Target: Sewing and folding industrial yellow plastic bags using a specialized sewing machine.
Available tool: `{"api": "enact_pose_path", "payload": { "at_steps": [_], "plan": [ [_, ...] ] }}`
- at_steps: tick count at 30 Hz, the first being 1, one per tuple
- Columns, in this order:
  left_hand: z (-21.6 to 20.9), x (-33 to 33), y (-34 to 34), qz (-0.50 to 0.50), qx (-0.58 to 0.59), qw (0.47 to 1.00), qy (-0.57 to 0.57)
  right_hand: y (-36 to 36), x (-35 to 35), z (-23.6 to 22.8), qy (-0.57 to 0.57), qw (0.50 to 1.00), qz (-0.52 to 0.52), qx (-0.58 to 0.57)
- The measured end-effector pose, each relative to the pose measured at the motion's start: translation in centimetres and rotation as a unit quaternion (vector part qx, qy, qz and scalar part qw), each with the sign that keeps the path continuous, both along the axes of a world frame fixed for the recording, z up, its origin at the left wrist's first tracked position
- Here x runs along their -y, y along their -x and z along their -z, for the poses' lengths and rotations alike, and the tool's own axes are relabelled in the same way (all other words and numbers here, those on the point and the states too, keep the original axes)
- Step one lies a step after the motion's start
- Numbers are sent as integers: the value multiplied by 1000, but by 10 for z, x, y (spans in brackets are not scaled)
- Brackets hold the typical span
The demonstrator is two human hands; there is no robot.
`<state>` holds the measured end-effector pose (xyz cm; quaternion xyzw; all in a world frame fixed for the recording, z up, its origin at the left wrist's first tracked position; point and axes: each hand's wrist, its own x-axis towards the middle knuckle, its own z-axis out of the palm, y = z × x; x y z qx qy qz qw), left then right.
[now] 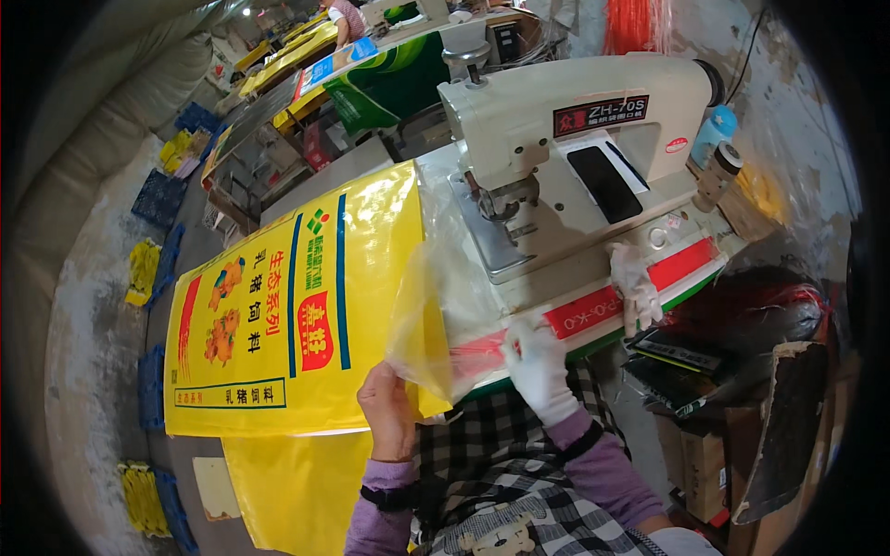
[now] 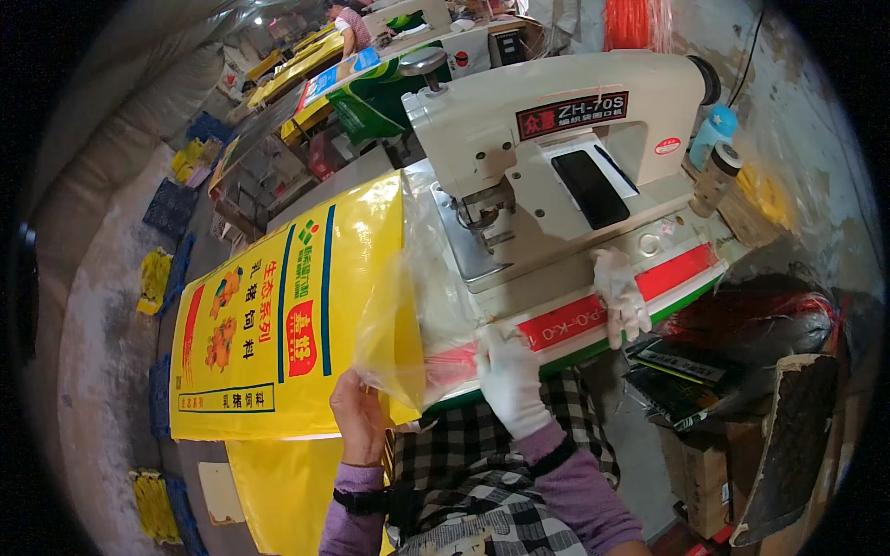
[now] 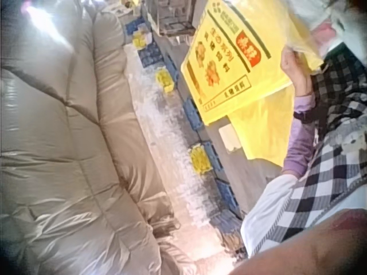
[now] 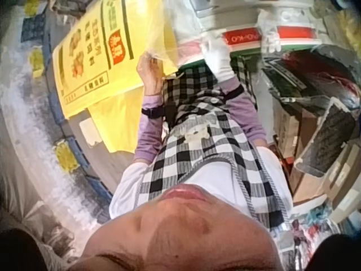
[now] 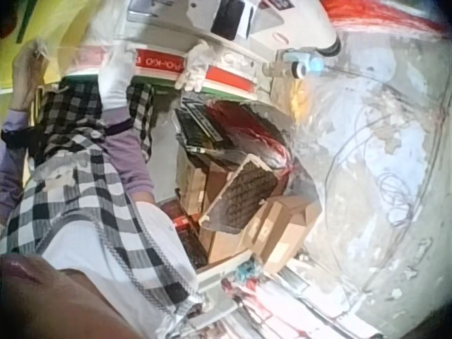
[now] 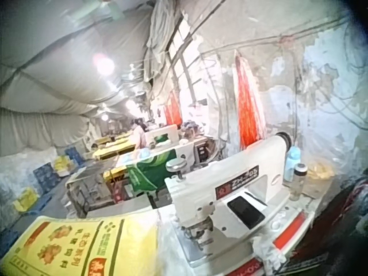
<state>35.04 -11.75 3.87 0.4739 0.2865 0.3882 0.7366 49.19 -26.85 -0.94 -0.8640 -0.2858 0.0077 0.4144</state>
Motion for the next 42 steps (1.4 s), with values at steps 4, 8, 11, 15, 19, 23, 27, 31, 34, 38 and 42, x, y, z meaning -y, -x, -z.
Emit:
{"api": "enact_pose_path", "payload": {
  "at_steps": [4,8,11,15,19,23,27,31,34,38,42],
  "plan": [
    [17,-7,21,89,-124,985,-81,27,-14,-68,-102,979,-177,18],
    [12,2,-13,139,-73,987,-27,64,-44,-52,-228,928,-113,-273],
    [34,-15,-5,93,-139,982,-89,72,-56,-40,-303,914,-98,-251],
    [-13,-42,-1,235,-452,675,-533,64,-56,-18,-236,960,-142,-53],
    [-23,-40,12,192,-402,840,-310,68,-49,-16,-158,961,-221,-51],
    [-5,-38,21,170,-317,892,-275,61,-46,-35,-124,954,-271,31],
    [-4,-36,24,137,-251,940,-187,67,-46,-30,-107,950,-265,123],
    [-19,-42,32,184,-320,904,-217,75,-46,-36,-67,948,-287,120],
    [-43,-41,58,208,-361,879,-231,81,-45,-31,-200,906,-367,71],
    [-78,-29,145,188,-445,777,-403,89,-72,-37,61,862,-486,134],
    [-106,9,238,208,-542,650,-490,93,-95,-19,17,812,-558,173]
  ]
}}
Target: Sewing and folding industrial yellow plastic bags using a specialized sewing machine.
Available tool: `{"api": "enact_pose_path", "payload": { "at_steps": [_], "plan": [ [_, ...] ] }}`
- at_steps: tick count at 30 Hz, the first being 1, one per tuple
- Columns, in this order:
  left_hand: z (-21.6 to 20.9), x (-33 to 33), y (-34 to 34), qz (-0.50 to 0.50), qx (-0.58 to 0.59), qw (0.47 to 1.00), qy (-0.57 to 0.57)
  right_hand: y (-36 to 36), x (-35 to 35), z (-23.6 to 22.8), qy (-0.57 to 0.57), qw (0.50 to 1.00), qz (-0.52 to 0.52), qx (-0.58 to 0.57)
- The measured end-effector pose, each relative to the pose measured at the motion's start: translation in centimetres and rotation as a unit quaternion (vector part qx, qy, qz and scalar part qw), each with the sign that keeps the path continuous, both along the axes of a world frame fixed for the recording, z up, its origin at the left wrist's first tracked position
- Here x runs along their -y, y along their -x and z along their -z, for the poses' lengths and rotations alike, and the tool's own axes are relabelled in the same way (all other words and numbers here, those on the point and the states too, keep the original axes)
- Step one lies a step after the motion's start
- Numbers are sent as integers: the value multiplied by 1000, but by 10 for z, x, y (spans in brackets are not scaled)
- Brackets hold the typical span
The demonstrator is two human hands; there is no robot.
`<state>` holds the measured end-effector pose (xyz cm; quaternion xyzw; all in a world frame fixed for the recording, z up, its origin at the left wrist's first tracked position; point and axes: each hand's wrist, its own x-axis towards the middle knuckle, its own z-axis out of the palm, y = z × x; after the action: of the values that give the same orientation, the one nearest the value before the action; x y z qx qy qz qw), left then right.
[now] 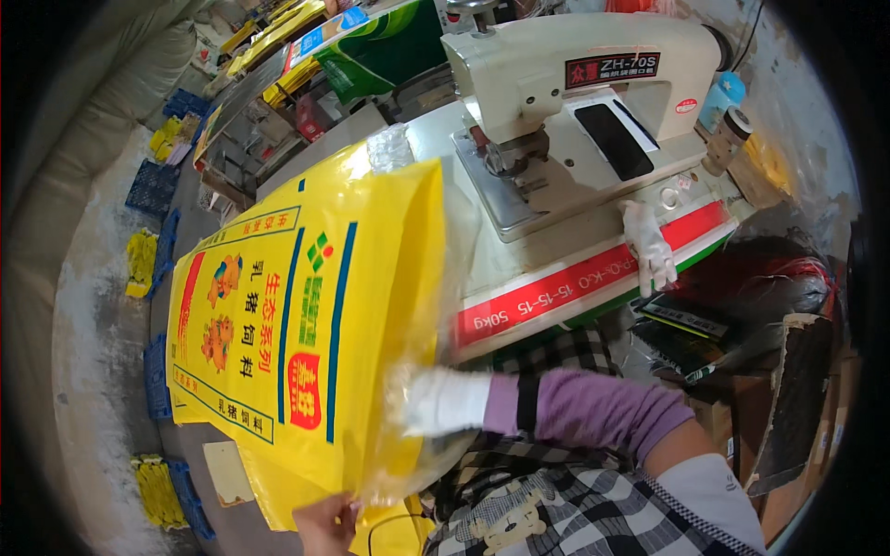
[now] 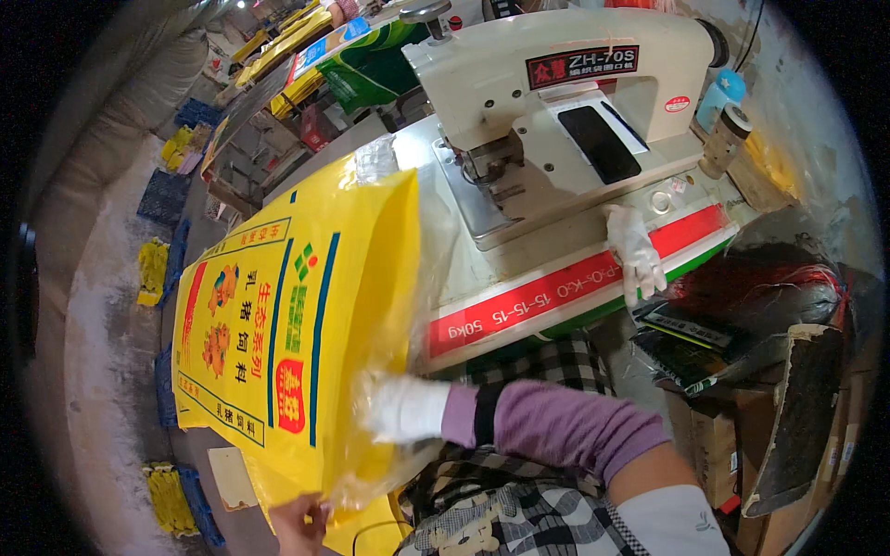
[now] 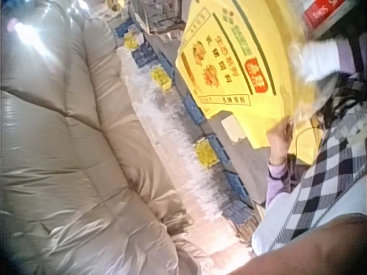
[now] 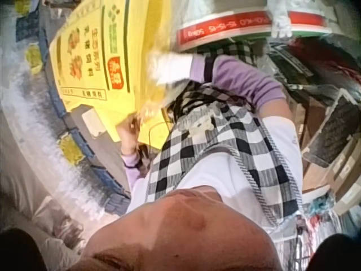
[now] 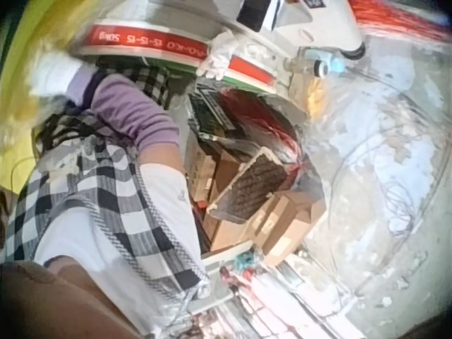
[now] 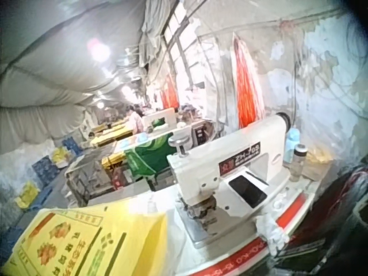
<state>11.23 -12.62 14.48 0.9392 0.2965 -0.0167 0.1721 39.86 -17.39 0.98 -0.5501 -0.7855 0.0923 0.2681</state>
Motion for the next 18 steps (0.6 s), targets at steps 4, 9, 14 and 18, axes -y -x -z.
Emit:
{"api": "enact_pose_path", "payload": {
  "at_steps": [4,9,14,18],
  "plan": [
    [-22,31,28,-1,-1,994,-114,-170,-25,25,-139,855,355,-351],
    [-14,46,46,-168,109,978,-49,-141,7,2,-175,795,496,-302],
    [-19,49,27,-276,183,944,3,-124,32,-21,-279,734,587,-196],
    [-7,46,42,-281,207,937,-20,-124,42,-40,-377,823,411,109]
  ]
}}
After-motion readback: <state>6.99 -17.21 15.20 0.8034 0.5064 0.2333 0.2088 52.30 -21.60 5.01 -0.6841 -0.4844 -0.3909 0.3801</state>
